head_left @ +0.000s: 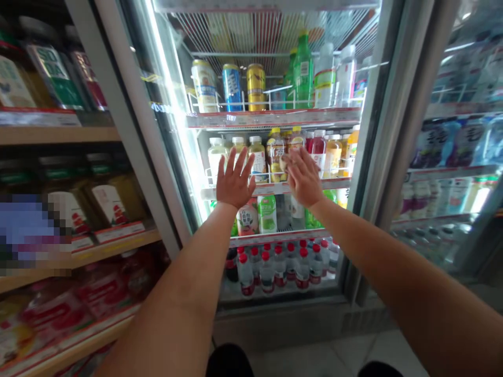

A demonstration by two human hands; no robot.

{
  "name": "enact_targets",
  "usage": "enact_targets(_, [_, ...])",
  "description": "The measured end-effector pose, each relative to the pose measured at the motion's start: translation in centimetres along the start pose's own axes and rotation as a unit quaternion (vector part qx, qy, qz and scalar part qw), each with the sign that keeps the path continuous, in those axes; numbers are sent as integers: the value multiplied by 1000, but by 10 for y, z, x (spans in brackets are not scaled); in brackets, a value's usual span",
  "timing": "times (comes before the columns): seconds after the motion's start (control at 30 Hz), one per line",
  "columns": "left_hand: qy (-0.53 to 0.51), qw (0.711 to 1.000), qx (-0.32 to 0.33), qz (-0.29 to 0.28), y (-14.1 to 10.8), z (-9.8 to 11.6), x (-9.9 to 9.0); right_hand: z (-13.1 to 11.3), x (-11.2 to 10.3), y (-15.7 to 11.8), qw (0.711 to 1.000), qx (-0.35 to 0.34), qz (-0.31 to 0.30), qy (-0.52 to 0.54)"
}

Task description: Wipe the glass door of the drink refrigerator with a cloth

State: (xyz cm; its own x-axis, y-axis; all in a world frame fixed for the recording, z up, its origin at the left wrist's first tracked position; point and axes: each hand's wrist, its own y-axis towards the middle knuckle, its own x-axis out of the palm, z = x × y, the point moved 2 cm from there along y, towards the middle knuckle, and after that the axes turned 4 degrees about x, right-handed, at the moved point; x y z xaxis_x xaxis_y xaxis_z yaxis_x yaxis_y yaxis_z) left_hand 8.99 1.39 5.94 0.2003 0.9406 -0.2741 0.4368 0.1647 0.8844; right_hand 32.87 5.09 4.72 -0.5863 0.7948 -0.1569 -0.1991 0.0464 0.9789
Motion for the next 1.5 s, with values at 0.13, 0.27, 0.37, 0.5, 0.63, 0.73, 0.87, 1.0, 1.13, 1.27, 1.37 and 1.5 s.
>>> enact_targets(0.13, [-5, 1000, 0, -4, 2, -1, 1, -9, 4, -43, 996, -45, -72, -2])
enact_targets(0.27, [-24, 999, -15, -23, 6, 3, 0, -10, 1, -64, 995, -25, -94, 0])
enact_targets(0.37, [-13, 1000, -16, -15, -7, 9, -7, -9, -5, -68, 994, -28, -102, -1])
enact_targets(0.5, [12, 1000, -11, -4, -65, 11, -19, -3, -19, -77, 988, -70, -138, -3])
enact_targets(0.63, [14, 996, -90, -14, -125, -1, -13, -2, -23, -94, 989, -50, -136, -20])
enact_targets(0.73, [19, 994, -111, 4, -143, -5, 1, -25, -7, -113, 998, 25, -51, -20])
enact_targets(0.87, [28, 990, -135, 13, -144, -4, 12, -85, 31, -146, 997, 69, -33, -6])
enact_targets(1.0, [24, 991, -133, 13, -144, -3, 13, -122, 50, -150, 993, -9, -111, 26])
enact_targets(1.13, [15, 991, -132, 16, -147, -5, 14, -96, 43, -108, 998, 35, -48, 22])
enact_targets(1.27, [10, 990, -140, 12, -146, -4, 15, -69, 35, -101, 994, 85, 50, 36])
enact_targets(1.37, [4, 990, -144, 9, -144, -2, 15, -78, 32, -137, 992, -69, -82, 61])
enact_targets(1.5, [-9, 987, -159, -4, -144, -2, 16, -75, 23, -158, 969, -146, -188, 67])
